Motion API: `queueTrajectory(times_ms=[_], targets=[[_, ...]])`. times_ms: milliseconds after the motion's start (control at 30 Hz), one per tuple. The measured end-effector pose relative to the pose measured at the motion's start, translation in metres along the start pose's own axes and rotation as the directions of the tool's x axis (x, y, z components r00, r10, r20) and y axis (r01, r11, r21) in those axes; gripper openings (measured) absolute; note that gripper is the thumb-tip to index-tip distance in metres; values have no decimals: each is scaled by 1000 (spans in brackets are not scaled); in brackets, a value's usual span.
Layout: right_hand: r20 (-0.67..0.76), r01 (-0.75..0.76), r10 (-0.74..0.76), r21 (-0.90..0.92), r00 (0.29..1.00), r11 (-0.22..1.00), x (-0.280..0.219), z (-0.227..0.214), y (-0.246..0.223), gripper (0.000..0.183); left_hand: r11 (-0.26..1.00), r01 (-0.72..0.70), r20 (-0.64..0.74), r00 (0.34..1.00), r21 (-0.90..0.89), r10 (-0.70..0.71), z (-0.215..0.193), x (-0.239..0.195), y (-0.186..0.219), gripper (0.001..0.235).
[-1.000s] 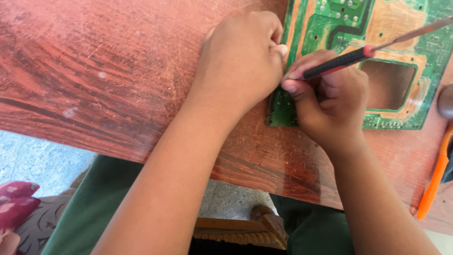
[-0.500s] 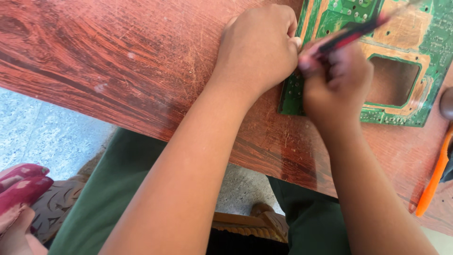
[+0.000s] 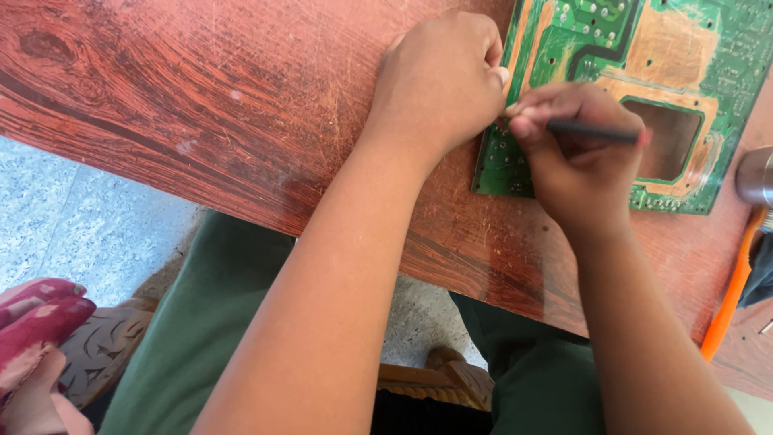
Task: The person uses a small brush to clean the surface of a green circuit board, then flips it over and continues brushing the other side. The person also uses a screwdriver to scrape residue from the board's surface.
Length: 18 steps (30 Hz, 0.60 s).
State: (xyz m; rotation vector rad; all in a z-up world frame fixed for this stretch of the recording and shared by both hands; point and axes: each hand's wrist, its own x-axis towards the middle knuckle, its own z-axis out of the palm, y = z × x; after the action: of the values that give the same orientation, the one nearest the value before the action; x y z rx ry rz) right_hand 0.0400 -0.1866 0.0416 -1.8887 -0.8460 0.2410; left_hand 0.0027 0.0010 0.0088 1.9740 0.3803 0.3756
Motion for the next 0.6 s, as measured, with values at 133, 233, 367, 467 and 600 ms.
queueTrajectory(times_ms=[133, 233, 367, 467, 600], targets=[[163, 118, -81, -233, 983, 965, 1, -15, -9, 22, 1000, -7, -1, 1000, 1, 7, -4, 2, 2, 12], [166, 104, -73, -187, 983, 977, -4, -17, -8, 24, 1000, -4, 4, 1000, -10, 4, -1, -1, 0, 12], [58, 77, -67, -191, 996, 978, -7, -7, -2, 21, 999, -33, -22, 999, 15, 34, 1, -2, -2, 11], [23, 75, -71, -219, 997, 973, -8, -5, -2, 21, 998, -60, -28, 998, 24, 60, 0, -2, -1, 11], [83, 67, -53, -182, 995, 981, -7, -8, -5, 20, 997, -59, 20, 998, 41, 58, -3, -3, 0, 9]])
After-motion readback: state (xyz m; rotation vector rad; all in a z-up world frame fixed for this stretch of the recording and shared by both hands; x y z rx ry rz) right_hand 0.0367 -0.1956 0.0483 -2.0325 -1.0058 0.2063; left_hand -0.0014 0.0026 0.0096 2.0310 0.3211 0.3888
